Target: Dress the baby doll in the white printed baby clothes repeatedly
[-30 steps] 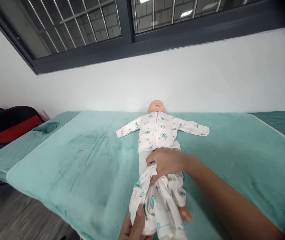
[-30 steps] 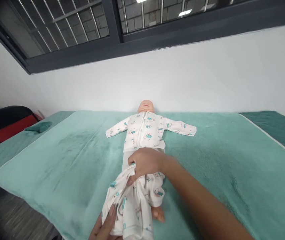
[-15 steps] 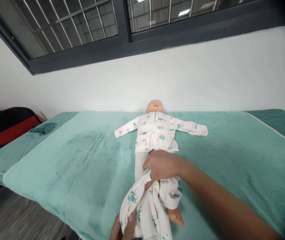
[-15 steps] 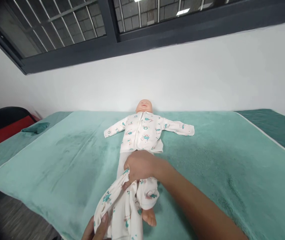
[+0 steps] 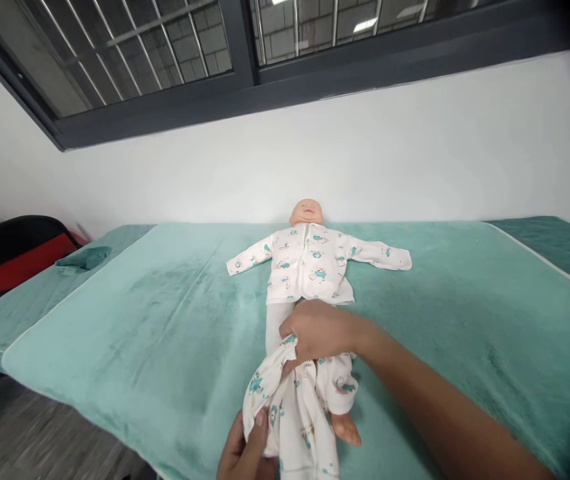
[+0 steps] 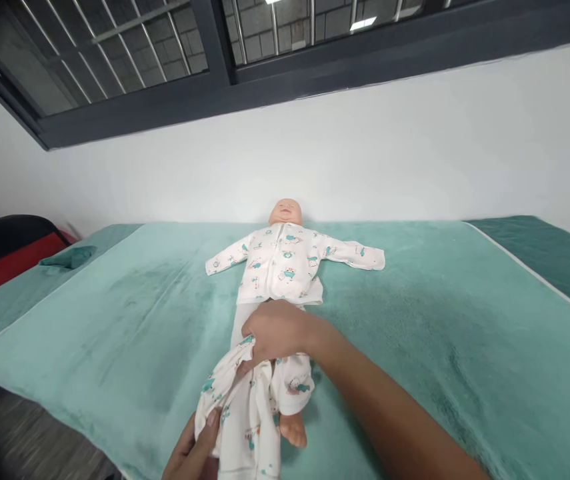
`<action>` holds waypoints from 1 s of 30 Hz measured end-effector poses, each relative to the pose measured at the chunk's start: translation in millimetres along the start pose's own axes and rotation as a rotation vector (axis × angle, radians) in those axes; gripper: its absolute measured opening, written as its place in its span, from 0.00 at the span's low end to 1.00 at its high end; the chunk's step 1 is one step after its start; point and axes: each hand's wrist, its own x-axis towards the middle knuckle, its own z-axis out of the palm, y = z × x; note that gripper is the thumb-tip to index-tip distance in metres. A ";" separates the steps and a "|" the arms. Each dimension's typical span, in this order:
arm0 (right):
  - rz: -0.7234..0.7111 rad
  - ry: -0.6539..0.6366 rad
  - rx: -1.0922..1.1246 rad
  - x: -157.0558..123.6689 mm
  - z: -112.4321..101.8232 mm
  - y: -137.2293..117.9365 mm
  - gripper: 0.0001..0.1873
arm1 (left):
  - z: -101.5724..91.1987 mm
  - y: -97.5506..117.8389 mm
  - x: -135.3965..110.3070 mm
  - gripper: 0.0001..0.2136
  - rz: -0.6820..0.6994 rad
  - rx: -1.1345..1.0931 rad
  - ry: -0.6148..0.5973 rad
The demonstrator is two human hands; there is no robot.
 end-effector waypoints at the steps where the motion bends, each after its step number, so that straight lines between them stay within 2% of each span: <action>1: -0.004 -0.001 0.028 0.3 0.5 2.5 0.24 | 3.9 0.0 -0.7 0.30 0.015 -0.019 -0.016; 7: -0.072 0.050 0.151 3.2 1.9 16.9 0.25 | 22.7 -0.2 -3.9 0.30 0.107 -0.024 -0.104; 9: -0.094 0.062 0.161 3.9 2.6 19.7 0.25 | 22.5 -0.2 -3.5 0.30 0.121 -0.023 -0.121; 13: -0.122 0.067 0.183 2.7 1.9 20.1 0.25 | 17.0 2.2 -1.8 0.26 0.058 -0.038 -0.129; 17: -0.082 -0.010 0.299 -2.6 -6.2 16.7 0.23 | 17.1 10.3 -0.5 0.23 0.096 -0.002 -0.122; 20: -0.060 -0.091 0.415 -7.0 -14.0 15.4 0.22 | 21.6 21.0 1.4 0.25 0.202 0.118 -0.157; 23: -0.041 -0.110 0.468 -9.0 -17.8 14.9 0.24 | 25.8 32.8 10.1 0.23 0.358 0.288 -0.168; 26: -0.031 -0.079 0.437 -7.9 -16.9 13.8 0.26 | 27.0 40.8 28.0 0.19 0.464 0.401 -0.167; 30: -0.013 -0.008 0.365 -4.9 -12.8 11.9 0.24 | 25.0 43.6 54.4 0.15 0.660 0.441 -0.203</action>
